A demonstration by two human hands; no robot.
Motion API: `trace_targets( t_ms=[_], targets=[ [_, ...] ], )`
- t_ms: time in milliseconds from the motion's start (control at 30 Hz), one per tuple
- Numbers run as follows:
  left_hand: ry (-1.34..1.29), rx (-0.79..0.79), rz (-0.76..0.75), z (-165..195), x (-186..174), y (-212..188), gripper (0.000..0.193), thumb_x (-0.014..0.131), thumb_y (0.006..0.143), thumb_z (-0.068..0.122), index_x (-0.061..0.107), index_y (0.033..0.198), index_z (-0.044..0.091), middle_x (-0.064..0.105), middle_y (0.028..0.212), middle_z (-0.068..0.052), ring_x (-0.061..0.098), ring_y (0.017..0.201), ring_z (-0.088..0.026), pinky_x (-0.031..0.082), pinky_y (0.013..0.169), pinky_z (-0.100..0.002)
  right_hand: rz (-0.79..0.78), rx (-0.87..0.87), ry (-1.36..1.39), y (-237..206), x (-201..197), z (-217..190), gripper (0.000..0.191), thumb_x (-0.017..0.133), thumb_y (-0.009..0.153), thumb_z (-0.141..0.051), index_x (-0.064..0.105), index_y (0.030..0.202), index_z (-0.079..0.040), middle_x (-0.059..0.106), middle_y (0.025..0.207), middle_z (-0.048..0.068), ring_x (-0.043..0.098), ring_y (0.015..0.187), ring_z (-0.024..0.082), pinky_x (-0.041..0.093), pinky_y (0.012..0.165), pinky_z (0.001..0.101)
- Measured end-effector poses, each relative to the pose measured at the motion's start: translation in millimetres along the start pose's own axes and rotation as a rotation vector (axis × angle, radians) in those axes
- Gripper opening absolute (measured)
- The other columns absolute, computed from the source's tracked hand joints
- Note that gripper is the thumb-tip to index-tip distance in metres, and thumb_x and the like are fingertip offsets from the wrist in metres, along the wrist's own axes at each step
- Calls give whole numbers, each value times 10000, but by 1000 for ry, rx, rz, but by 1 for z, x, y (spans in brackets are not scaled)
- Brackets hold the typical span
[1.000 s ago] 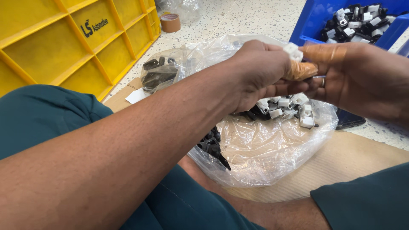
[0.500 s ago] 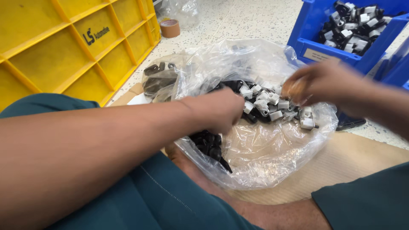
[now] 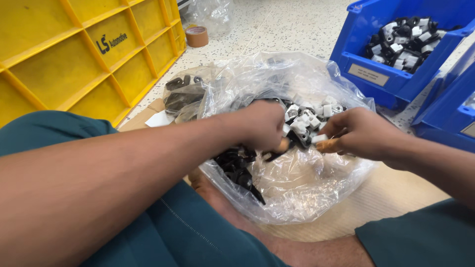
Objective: The person sits on the floor with a plastic-lined tray of small black brackets and white roller pieces on their lap. They pick up a black bracket and a white roller, press the roller into the bracket by hand to snap it together, and place the assembled part aside, repeating this with one part at a time.
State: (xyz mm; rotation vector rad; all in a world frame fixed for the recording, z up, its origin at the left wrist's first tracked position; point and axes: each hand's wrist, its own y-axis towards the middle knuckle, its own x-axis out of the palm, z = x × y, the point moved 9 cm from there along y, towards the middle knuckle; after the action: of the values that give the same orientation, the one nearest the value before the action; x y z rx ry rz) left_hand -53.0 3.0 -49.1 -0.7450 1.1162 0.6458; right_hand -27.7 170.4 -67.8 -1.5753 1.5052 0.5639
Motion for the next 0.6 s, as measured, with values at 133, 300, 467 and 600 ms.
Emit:
trace_targets(
  t_ms=[133,300,467,600],
  targets=[
    [-1341,-27,91,-4,-38,9,205,567,964,108,623,1012,-84,695,1032,-207,759,910,-284,701,788,-344,-52,79,704,-23,-25,0,290,518,984,-20,578,1242,97,707,1197,248,731,1096,299,584,988,414],
    [-1912,-1,88,-3,-43,1,296,415,1052,109,521,1175,-138,608,1131,-267,710,970,-279,668,866,-304,106,-123,895,-28,-62,-12,280,494,1047,-108,544,1296,10,652,1231,184,688,1182,298,554,1006,480],
    [-2056,-92,39,11,-26,9,357,382,1076,172,447,1249,-134,539,1158,-254,682,970,-258,649,885,-252,244,-414,711,-28,-73,-39,297,577,990,-24,601,1271,69,698,1149,181,737,1072,287,622,938,440],
    [-1915,88,-39,28,-33,18,291,519,1020,49,513,1214,-168,584,1142,-218,703,902,-201,662,820,-204,368,-534,407,-35,-77,-54,276,661,951,-23,654,1211,70,723,1112,175,754,1007,253,643,884,348]
  ],
)
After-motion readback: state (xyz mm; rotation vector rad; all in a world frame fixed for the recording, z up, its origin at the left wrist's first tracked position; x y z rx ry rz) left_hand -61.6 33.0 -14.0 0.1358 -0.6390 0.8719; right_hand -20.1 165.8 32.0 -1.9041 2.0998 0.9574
